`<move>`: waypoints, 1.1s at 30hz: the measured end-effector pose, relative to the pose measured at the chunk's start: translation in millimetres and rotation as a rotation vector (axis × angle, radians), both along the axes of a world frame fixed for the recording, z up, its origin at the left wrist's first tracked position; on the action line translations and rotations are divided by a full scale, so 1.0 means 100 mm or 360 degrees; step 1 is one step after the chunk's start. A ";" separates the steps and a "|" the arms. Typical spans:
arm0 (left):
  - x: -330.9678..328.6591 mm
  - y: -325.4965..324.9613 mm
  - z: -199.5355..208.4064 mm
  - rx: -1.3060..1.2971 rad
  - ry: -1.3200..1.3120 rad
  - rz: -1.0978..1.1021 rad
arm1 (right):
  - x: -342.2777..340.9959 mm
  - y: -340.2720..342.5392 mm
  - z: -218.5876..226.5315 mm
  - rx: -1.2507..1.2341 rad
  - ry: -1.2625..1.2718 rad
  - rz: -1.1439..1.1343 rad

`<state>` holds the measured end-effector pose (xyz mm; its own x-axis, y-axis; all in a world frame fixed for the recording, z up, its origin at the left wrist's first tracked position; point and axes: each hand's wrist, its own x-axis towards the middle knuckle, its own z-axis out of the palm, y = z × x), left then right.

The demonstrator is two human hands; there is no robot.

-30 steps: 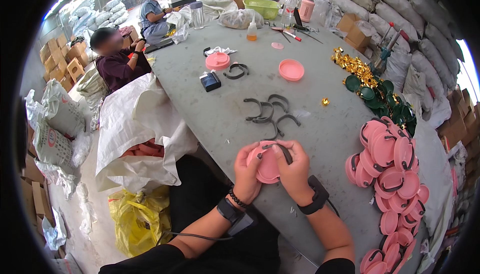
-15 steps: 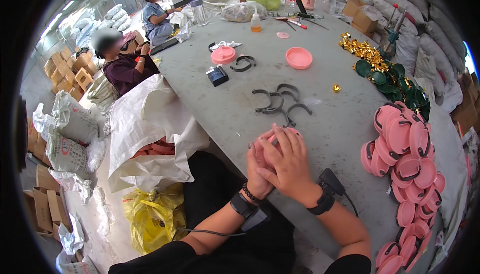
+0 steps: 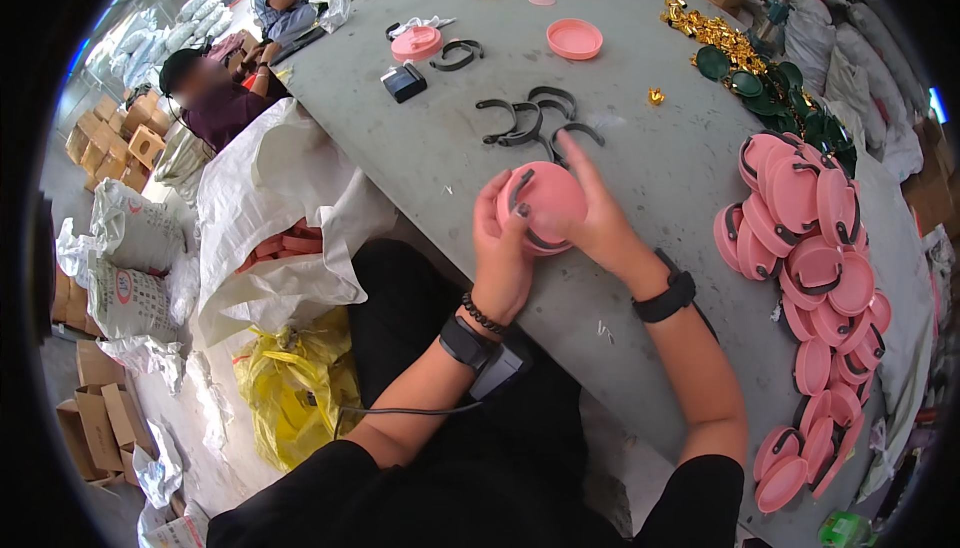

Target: The recorder is assembling small plastic components by inserting black curved pieces into pink round bases.

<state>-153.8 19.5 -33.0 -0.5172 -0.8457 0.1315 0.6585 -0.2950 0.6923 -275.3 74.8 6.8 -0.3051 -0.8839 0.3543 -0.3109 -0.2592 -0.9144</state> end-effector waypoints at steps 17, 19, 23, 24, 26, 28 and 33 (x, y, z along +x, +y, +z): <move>0.09 0.00 0.02 0.0254 0.0135 -0.0272 | 0.02 0.38 0.28 0.0319 -0.0566 -0.0132; 0.06 0.01 0.04 0.0301 0.0102 -0.0252 | -0.11 0.55 0.54 0.0139 -0.0442 -0.0298; 0.09 -0.04 -0.02 0.0264 0.0062 -0.0233 | -0.70 1.01 1.11 -0.0084 0.0565 -0.1200; 0.09 -0.06 -0.05 0.0244 0.0067 -0.0235 | -0.89 1.16 1.22 -0.0004 0.0863 -0.1450; 0.08 -0.07 -0.04 0.0244 0.0104 -0.0239 | -1.49 1.56 1.24 0.0218 0.1228 -0.1914; -0.01 -0.02 0.02 0.0282 0.0201 -0.0303 | -2.22 2.18 1.22 0.0436 0.1084 -0.1945; 0.06 -0.05 -0.04 0.0256 0.0095 -0.0224 | -1.59 1.69 1.43 0.0279 0.0806 -0.1780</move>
<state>-148.2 14.3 -36.8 -0.6270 -0.7783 0.0347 0.6416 -0.4906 0.5897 -434.4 243.8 149.6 -0.7854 -0.2736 0.5553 -0.6106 0.4897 -0.6224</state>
